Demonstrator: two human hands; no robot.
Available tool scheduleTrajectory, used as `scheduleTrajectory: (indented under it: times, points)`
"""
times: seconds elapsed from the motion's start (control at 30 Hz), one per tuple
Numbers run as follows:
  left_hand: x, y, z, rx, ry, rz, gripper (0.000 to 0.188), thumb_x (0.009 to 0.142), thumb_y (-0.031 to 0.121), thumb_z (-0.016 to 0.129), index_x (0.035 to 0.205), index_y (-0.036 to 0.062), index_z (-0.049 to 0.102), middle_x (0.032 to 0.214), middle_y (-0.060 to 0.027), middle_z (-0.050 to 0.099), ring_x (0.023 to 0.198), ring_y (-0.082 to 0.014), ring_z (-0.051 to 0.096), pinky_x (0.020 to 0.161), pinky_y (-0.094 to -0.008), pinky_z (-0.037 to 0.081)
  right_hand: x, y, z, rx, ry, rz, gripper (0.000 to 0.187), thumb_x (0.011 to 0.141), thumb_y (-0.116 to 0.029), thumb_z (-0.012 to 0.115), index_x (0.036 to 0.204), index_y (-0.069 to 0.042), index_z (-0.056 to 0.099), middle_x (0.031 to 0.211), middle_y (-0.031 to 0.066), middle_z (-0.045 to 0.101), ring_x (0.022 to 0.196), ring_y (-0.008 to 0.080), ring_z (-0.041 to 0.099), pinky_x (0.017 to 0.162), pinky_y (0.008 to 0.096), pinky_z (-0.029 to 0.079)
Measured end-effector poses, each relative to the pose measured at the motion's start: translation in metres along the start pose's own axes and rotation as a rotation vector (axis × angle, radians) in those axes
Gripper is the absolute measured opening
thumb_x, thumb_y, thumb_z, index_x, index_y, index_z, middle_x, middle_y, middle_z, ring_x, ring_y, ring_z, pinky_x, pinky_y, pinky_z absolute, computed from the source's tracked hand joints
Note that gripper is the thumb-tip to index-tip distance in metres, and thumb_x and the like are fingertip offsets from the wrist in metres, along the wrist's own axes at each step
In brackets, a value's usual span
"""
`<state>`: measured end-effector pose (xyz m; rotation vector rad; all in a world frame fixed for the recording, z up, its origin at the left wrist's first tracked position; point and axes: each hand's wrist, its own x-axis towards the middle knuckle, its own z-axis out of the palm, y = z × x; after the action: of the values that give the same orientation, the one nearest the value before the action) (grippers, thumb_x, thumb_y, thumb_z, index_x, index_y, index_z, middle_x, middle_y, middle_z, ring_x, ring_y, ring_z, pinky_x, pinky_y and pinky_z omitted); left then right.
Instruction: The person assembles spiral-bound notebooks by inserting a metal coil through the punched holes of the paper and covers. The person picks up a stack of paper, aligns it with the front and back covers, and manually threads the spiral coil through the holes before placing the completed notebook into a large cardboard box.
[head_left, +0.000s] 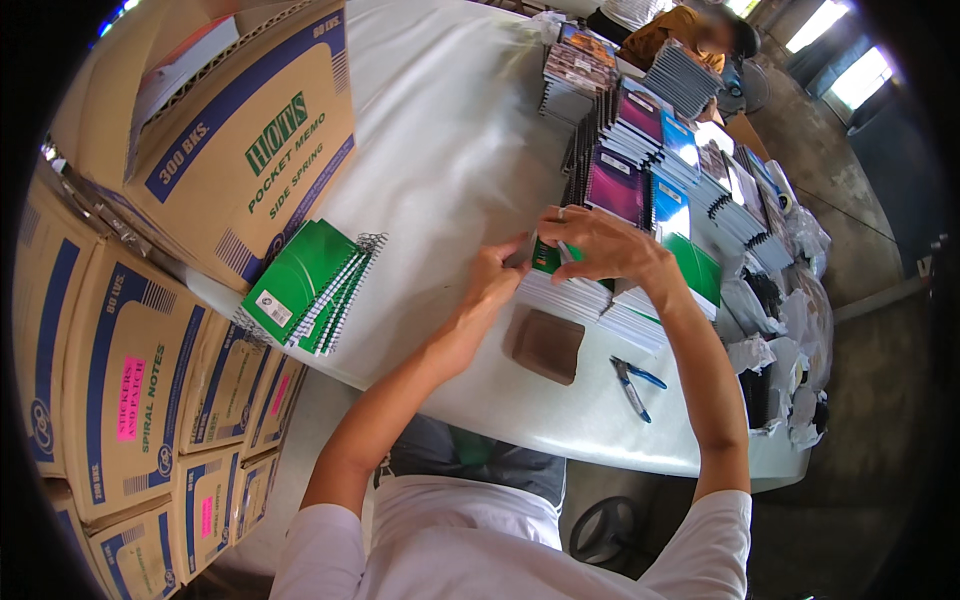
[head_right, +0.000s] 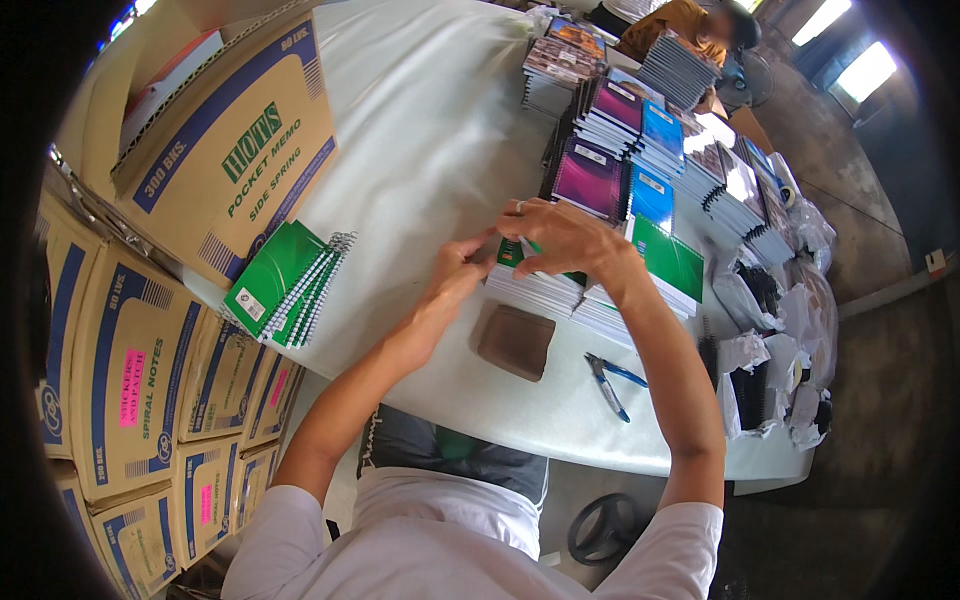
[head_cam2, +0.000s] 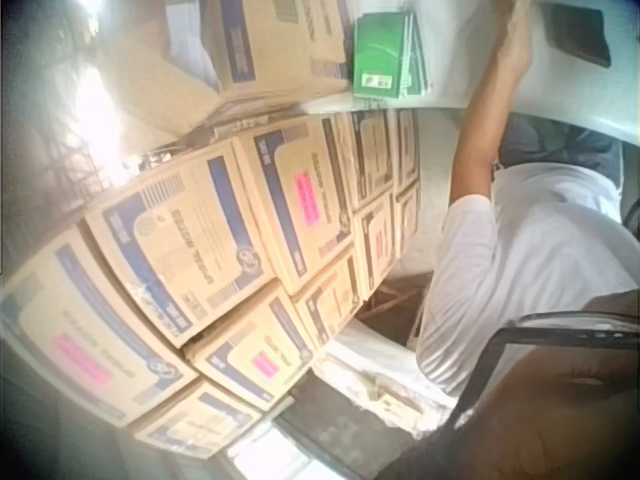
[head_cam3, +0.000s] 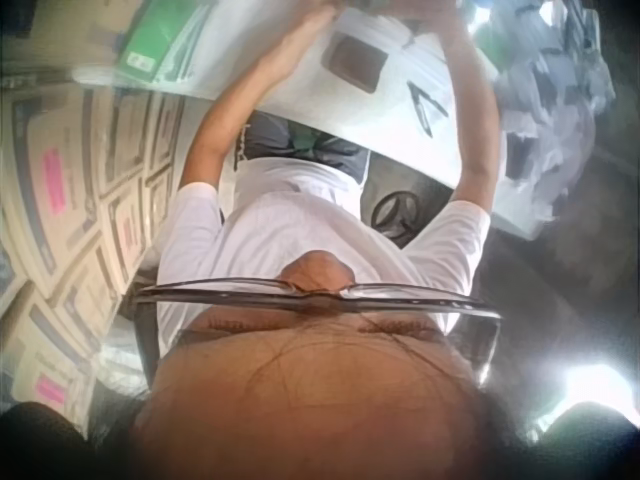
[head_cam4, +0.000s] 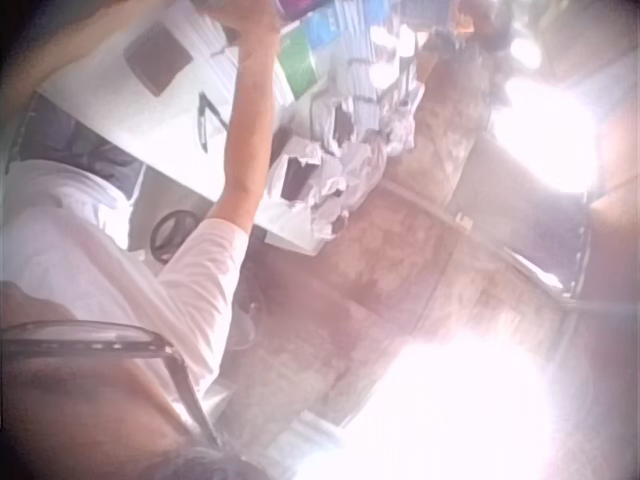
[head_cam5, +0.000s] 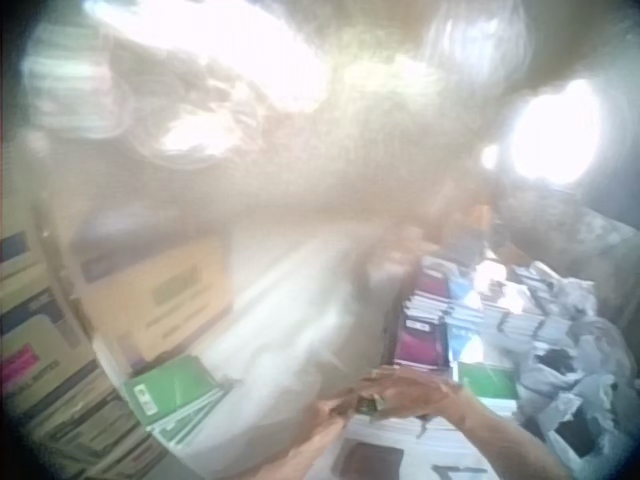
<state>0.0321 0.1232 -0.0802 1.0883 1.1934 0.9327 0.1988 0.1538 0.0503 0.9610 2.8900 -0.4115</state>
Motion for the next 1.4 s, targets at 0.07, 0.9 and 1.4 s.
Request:
scheduleTrajectory:
  times: [0.07,0.9,1.4]
  points:
    - [-0.003,0.0,0.0,0.112,0.057,0.106,0.051,0.091,0.004,0.067,0.141,0.0073,0.056,0.127,-0.0132,0.065,0.106,-0.0163,0.059,0.096,-0.0313,0.044,0.001,-0.001,0.009,-0.037,0.092,0.012,0.031,0.077,-0.005,0.072,0.104,-0.003,0.057,0.116,0.0113,0.057,0.1,0.0323,0.061,0.086,0.0425,0.051]
    - [-0.114,0.013,-0.074,-0.203,-0.741,0.299,0.059,0.098,0.01,0.059,0.151,0.0017,0.038,0.147,-0.014,0.05,0.137,-0.0225,0.047,0.112,-0.0342,0.036,-0.1,-0.14,0.142,1.126,0.885,0.388,0.049,0.085,-0.007,0.078,0.122,-0.001,0.047,0.117,0.0103,0.057,0.113,0.0204,0.053,0.1,0.0329,0.041]
    - [-0.159,0.011,-0.007,1.291,-0.299,0.85,0.078,0.085,0.039,0.069,0.152,0.0147,0.037,0.152,-0.012,0.043,0.141,-0.039,0.039,0.114,-0.0565,0.031,-0.134,-0.143,0.166,0.853,0.795,0.372,0.035,0.082,0.001,0.073,0.111,-0.001,0.054,0.111,0.0137,0.064,0.104,0.0281,0.063,0.096,0.0392,0.048]
